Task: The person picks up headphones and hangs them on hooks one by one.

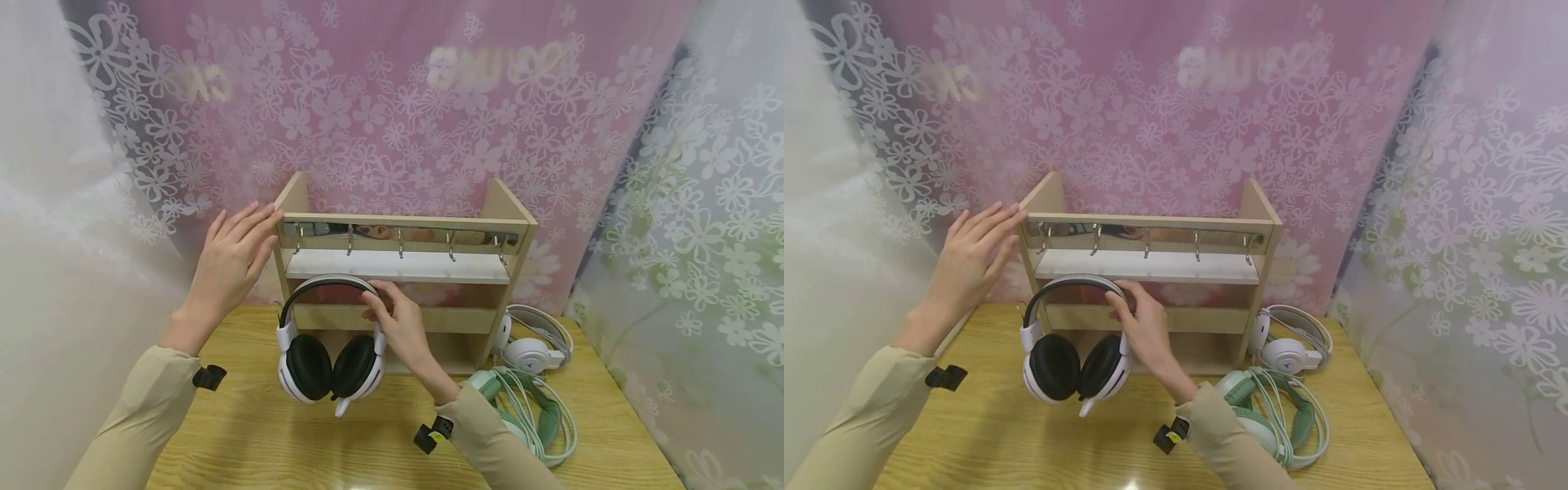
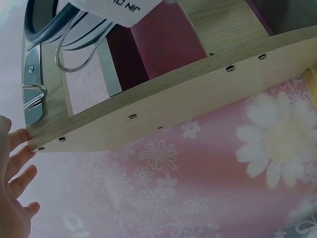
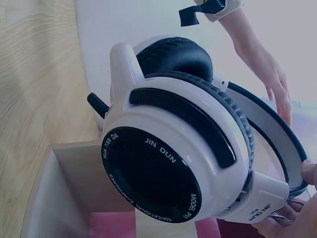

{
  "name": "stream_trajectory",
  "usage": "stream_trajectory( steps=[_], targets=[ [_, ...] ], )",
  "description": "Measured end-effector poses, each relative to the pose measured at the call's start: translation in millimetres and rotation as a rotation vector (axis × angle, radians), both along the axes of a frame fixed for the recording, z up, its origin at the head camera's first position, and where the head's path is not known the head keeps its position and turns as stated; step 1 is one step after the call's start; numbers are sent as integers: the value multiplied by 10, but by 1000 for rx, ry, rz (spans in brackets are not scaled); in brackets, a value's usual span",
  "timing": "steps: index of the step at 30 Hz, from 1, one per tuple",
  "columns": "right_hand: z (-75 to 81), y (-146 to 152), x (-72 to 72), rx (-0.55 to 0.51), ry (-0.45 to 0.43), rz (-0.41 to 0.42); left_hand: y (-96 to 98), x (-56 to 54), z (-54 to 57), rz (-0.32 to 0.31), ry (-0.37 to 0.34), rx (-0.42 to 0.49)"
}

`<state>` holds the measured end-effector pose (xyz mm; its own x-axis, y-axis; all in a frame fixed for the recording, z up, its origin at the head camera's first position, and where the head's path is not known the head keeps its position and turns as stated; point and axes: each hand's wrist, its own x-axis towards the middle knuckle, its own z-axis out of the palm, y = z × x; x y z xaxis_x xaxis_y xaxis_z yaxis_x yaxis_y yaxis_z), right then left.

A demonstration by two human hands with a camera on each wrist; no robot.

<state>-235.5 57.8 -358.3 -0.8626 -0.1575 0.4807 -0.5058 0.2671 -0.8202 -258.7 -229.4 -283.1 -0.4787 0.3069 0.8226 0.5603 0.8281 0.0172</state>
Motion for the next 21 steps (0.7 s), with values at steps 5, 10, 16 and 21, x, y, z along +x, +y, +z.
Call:
stream_trajectory(
  steps=[5, 10, 16, 21],
  targets=[
    [60, -64, -6, -2, -2, -12, -3, 12, 6, 6, -12, -6],
    [113, -130, -16, -24, 3, -8, -4, 30, 27, 10, -27, -11],
    [167, -205, -42, -79, 0, 20, -3, 39, 43, 21, -43, -16],
    [206, -247, -61, -103, 8, 26, -3, 43, 46, 21, -47, -19]
  ],
)
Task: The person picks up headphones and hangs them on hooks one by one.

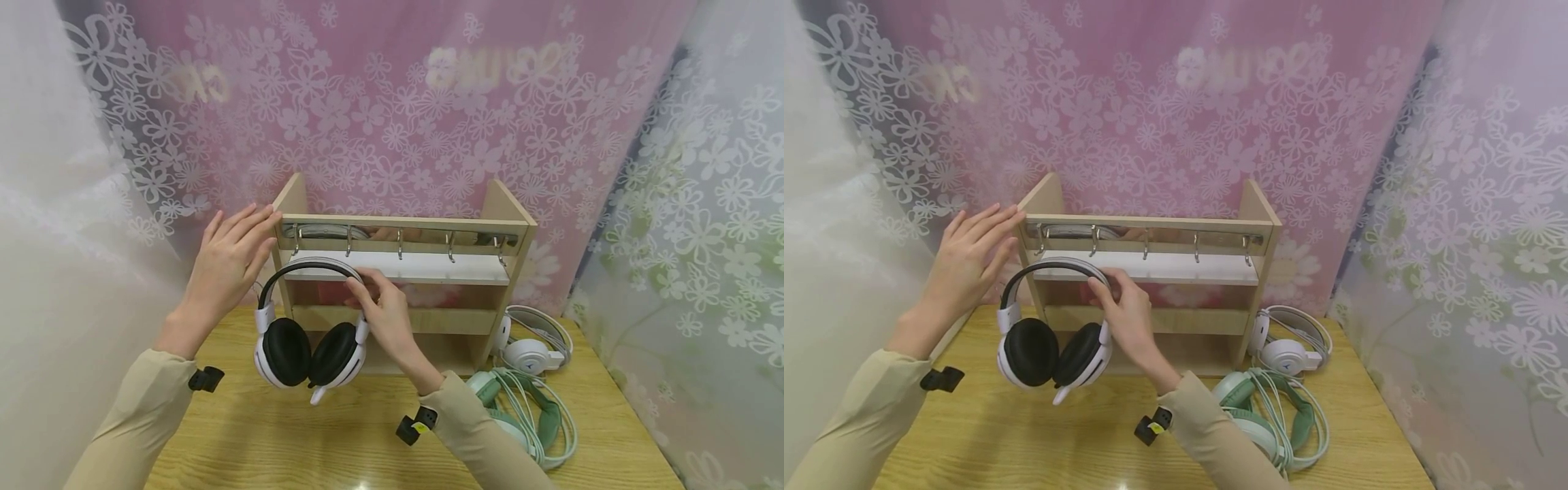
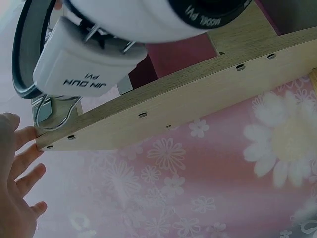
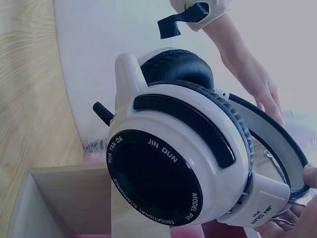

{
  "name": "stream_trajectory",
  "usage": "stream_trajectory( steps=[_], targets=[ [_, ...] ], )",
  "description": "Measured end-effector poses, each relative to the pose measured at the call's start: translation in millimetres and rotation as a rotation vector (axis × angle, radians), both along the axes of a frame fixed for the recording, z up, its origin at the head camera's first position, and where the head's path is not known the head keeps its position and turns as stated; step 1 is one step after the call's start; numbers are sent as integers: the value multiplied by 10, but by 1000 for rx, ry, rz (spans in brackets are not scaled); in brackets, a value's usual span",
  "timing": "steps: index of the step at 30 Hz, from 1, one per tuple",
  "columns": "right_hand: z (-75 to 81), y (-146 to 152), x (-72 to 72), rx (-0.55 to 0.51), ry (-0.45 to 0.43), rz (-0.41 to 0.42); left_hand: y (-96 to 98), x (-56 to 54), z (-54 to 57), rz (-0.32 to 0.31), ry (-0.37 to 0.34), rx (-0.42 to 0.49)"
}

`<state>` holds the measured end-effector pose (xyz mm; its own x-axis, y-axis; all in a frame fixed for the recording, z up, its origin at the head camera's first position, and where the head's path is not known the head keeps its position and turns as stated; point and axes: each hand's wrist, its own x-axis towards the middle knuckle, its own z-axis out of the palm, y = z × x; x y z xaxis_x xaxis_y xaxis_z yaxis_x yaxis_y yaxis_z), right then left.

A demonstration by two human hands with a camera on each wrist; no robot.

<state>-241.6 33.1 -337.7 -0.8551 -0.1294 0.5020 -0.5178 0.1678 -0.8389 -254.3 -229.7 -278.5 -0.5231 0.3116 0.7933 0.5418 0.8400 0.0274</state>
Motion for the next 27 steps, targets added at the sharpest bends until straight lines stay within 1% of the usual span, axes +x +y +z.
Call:
stream_trajectory(
  steps=[6, 13, 21, 27],
  targets=[
    [66, -36, 24, 3, 2, -7, -3, 16, 12, 1, -18, -9],
    [93, -87, 55, -10, 1, 9, 0, 31, 35, 6, -39, -17],
    [124, -149, 46, -60, -13, 28, -2, 49, 44, 4, -52, -11],
    [143, -189, 39, -51, -7, 13, -6, 51, 51, 7, -64, -10]
  ],
)
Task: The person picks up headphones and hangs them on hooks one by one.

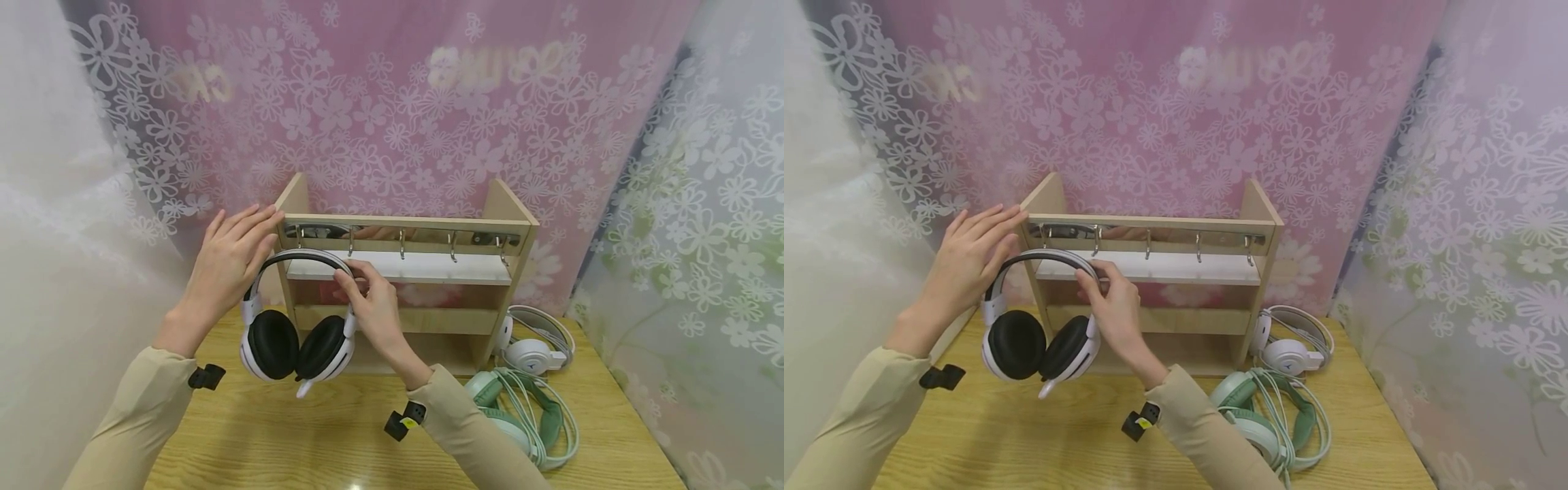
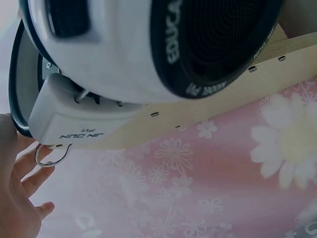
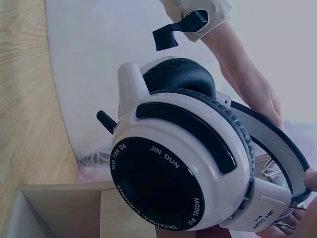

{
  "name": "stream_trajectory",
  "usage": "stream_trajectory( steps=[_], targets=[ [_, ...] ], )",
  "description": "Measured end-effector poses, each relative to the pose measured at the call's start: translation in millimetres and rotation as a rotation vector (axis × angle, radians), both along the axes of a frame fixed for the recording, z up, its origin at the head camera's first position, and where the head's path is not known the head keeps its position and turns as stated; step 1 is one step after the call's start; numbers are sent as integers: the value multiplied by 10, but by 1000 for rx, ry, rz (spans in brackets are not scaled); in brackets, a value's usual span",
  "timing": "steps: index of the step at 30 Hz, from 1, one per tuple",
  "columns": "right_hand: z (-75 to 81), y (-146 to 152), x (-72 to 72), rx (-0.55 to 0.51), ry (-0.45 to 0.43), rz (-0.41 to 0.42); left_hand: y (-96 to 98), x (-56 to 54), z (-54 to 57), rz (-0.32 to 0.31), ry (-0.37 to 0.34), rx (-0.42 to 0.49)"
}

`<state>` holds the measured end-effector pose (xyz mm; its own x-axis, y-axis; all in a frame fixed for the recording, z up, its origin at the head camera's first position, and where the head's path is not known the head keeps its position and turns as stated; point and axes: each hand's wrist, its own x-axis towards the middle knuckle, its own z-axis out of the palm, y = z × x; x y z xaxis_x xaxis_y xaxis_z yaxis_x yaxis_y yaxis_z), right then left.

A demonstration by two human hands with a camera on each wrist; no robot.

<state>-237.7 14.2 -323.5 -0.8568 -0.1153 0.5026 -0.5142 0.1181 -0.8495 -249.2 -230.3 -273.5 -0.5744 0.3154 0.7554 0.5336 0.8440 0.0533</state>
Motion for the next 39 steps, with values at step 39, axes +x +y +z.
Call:
stream_trajectory(
  steps=[39],
  targets=[
    [6, -14, -297, 124, -32, 8, 7, 14, 19, -7, 10, 12]
  ],
)
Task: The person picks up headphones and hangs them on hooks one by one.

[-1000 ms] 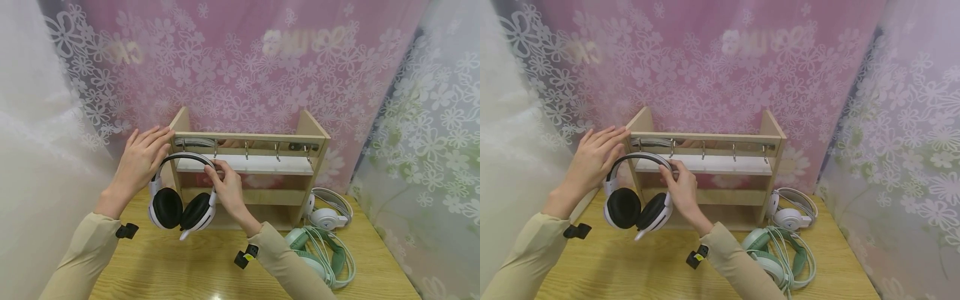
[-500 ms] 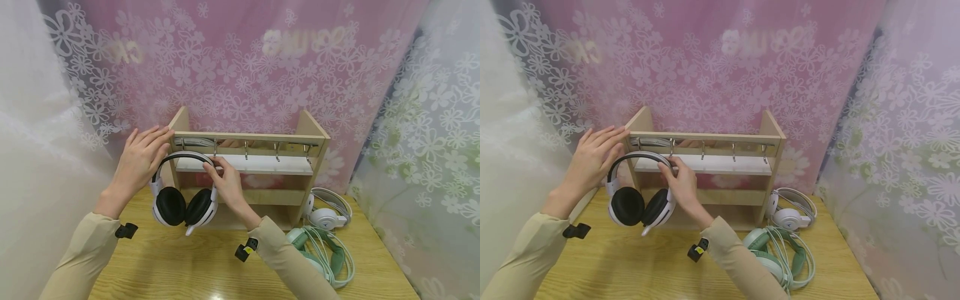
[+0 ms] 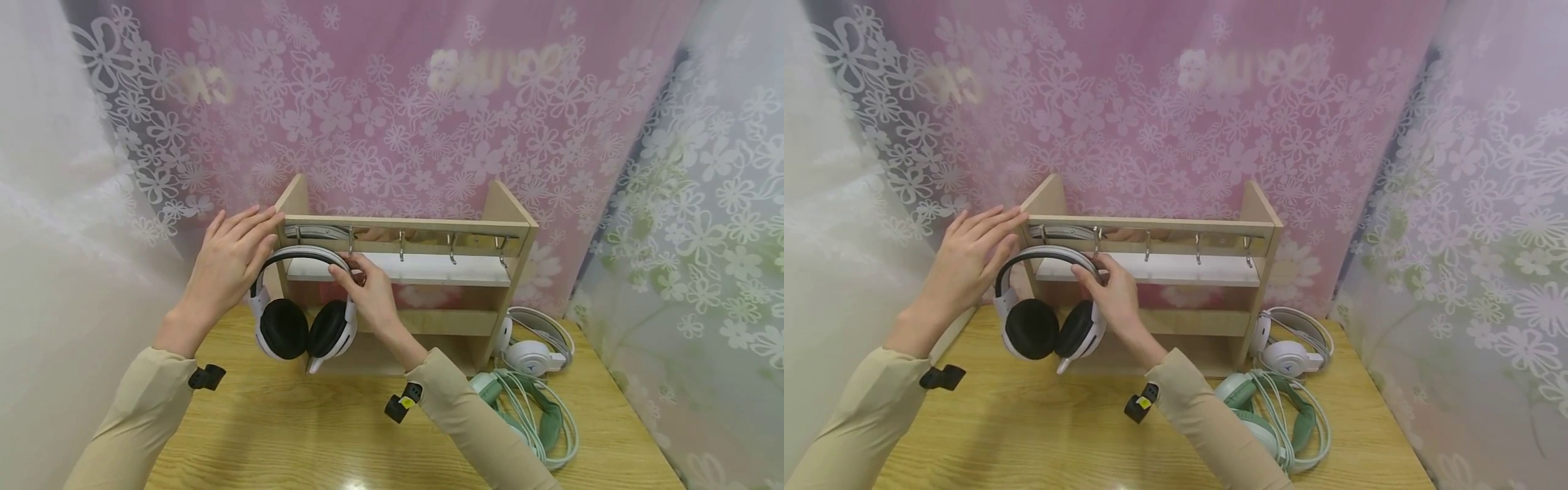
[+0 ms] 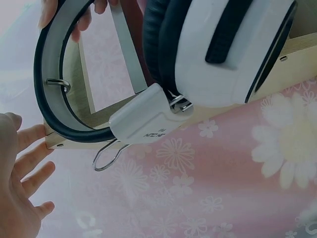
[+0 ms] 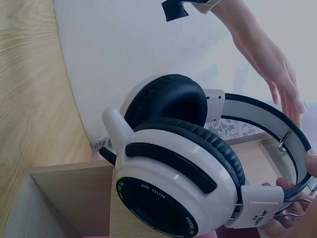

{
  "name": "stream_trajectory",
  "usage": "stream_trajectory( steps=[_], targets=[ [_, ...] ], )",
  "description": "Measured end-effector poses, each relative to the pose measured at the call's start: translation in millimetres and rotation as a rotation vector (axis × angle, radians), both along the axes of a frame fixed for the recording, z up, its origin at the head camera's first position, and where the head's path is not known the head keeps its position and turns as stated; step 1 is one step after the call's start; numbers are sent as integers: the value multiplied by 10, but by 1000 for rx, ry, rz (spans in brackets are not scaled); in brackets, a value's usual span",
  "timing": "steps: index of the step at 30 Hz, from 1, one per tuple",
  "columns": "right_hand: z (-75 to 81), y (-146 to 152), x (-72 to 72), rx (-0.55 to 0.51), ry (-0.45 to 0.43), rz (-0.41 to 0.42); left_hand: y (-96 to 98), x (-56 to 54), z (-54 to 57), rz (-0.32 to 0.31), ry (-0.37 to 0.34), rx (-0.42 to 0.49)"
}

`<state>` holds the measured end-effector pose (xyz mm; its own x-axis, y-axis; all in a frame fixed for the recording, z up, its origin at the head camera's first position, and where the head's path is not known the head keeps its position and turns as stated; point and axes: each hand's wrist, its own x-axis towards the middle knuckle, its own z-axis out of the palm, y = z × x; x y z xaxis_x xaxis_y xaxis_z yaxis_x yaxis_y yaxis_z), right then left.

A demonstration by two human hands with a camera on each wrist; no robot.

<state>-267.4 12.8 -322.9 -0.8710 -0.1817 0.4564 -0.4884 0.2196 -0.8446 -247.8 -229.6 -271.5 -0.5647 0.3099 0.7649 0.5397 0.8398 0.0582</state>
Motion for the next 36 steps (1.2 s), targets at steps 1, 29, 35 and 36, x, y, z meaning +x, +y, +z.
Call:
stream_trajectory(
  steps=[1, 29, 35, 36],
  targets=[
    [-2, 1, -3, -6, -8, 4, -1, 3, 0, -1, 1, 1],
    [-108, 248, 17, -81, -62, 127, 12, -64, -96, -23, 63, 24],
    [-139, 343, 42, -121, -55, 133, 76, -65, -69, -42, 81, 16],
    [-143, 360, 47, -138, -59, 132, 92, -65, -59, -49, 83, 15]
  ],
)
